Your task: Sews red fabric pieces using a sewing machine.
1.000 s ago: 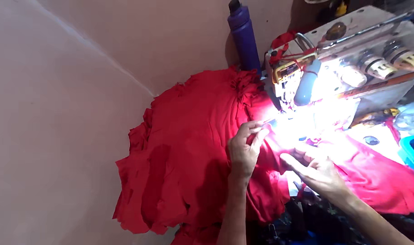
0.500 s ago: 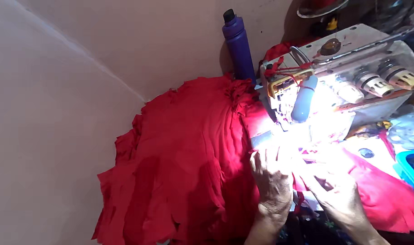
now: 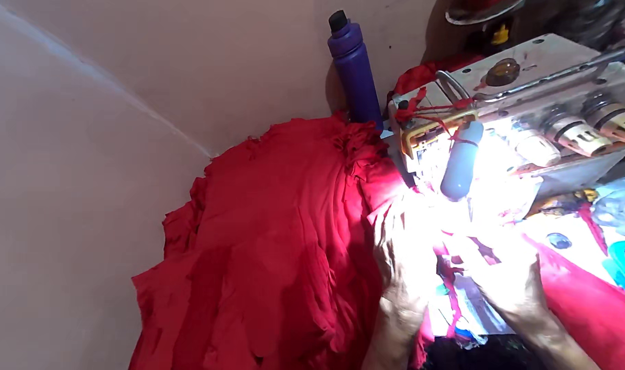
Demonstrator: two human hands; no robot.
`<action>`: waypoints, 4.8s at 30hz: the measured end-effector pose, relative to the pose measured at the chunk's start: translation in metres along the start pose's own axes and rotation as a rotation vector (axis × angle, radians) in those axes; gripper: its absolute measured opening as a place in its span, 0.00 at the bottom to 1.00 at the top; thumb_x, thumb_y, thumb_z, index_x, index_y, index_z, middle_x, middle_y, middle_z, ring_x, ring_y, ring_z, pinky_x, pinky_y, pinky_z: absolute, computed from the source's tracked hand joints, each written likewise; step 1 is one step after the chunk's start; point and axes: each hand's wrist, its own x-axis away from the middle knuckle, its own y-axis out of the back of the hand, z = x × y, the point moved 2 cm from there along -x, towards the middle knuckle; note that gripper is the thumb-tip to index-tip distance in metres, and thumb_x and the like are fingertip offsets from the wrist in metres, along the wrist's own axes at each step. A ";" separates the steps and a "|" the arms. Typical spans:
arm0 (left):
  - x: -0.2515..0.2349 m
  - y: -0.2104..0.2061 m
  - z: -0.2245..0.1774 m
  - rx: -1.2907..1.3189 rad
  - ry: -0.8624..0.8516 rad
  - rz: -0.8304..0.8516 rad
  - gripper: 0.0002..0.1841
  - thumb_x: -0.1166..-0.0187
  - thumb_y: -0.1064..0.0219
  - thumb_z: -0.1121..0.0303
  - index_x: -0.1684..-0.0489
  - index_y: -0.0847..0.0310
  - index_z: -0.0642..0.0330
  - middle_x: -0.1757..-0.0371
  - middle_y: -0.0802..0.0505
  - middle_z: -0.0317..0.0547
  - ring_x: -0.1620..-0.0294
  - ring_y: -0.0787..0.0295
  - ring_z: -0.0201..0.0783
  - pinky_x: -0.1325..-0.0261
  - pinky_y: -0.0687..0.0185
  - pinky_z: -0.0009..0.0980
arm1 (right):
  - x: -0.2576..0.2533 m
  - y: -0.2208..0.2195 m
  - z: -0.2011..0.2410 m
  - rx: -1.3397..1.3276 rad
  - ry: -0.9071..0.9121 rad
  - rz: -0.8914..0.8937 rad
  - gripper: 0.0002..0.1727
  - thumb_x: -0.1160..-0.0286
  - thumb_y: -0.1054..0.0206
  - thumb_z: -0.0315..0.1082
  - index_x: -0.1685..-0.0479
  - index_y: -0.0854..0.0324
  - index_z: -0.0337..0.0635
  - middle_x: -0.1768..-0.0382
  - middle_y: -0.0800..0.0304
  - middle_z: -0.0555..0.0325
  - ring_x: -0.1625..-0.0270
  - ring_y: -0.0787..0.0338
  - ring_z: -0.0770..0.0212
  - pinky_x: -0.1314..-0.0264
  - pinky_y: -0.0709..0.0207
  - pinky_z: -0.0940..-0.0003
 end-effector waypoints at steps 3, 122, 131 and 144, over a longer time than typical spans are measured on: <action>-0.025 0.007 0.015 0.072 0.087 0.214 0.29 0.26 0.26 0.63 0.25 0.21 0.65 0.29 0.12 0.59 0.25 0.19 0.54 0.20 0.34 0.56 | -0.008 0.001 -0.001 0.203 0.016 0.045 0.18 0.22 0.40 0.39 0.56 0.06 0.38 0.69 0.07 0.50 0.68 0.11 0.57 0.62 0.21 0.56; 0.117 0.072 0.034 0.662 0.248 -0.061 0.06 0.25 0.34 0.79 0.61 0.11 0.72 0.61 0.05 0.44 0.55 0.10 0.21 0.45 0.16 0.18 | 0.087 0.023 0.050 -0.226 0.475 0.728 0.15 0.10 0.46 0.37 0.54 0.11 0.47 0.60 0.09 0.57 0.55 0.12 0.64 0.50 0.22 0.72; 0.122 0.094 0.016 1.028 0.263 0.077 0.06 0.22 0.37 0.82 0.59 0.13 0.72 0.63 0.06 0.33 0.59 0.11 0.17 0.50 0.13 0.18 | 0.054 0.012 0.073 -0.209 0.192 0.589 0.13 0.27 0.30 0.43 0.63 0.19 0.42 0.76 0.19 0.68 0.73 0.23 0.84 0.68 0.30 0.90; 0.125 0.110 0.033 1.194 0.366 0.204 0.05 0.27 0.29 0.80 0.64 0.07 0.63 0.66 0.04 0.30 0.62 0.08 0.19 0.52 0.12 0.19 | 0.065 0.012 0.075 -0.396 -0.061 0.881 0.24 0.28 0.28 0.41 0.34 0.24 0.42 0.78 0.22 0.77 0.78 0.29 0.88 0.74 0.34 0.92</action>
